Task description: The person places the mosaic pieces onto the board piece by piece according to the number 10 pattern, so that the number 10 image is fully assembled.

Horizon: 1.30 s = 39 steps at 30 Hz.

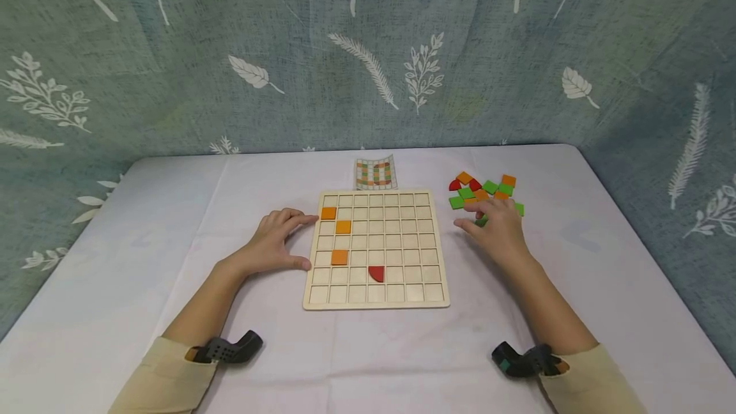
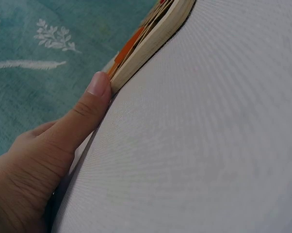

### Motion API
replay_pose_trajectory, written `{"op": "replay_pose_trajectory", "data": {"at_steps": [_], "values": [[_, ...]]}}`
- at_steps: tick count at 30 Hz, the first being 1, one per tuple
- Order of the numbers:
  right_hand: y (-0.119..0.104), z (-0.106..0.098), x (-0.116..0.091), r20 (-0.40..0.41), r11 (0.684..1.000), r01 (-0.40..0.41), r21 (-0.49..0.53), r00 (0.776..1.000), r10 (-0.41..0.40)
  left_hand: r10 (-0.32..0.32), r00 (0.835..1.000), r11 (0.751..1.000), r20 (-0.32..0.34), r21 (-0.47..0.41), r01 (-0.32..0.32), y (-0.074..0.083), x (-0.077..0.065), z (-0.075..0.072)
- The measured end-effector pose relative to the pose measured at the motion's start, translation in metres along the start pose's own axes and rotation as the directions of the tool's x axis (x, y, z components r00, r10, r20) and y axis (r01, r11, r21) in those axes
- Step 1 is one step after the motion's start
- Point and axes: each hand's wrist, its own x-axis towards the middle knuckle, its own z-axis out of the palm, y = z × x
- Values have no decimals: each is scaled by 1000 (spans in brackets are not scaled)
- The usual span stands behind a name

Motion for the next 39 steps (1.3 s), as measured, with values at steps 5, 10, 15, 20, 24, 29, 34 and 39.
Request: {"op": "replay_pose_trajectory", "data": {"at_steps": [5, 10, 15, 20, 24, 29, 34, 39], "values": [[14, -10, -3, 25, 996, -71, -51, 997, 73, 5, 1000, 1000, -1, 4, -5, 1, 0, -1], [25, -15, -7, 51, 987, -131, -91, 989, 136, 7, 1000, 1000, -8, -11, -7, 1, 0, 0], [31, -21, -12, 66, 974, -194, -120, 977, 203, 37, 999, 999, -36, -4, -37, -1, 0, 3], [34, -19, -12, 82, 976, -182, -117, 978, 193, 30, 999, 1000, -22, -6, -30, -1, 1, 2], [33, -15, -10, 110, 979, -178, -100, 976, 189, 10, 1000, 1000, -4, 8, -10, 0, 0, 0], [30, -12, -9, 139, 979, -164, -119, 974, 180, 2, 1000, 1000, -1, 9, -2, 1, 0, -1], [24, -10, -7, 153, 984, -139, -110, 976, 155, -6, 1000, 1000, -1, 11, 6, 1, 0, -1], [15, -6, -2, 131, 992, -111, -62, 984, 118, 5, 1000, 1000, -7, -3, -5, 1, 0, 0]]}}
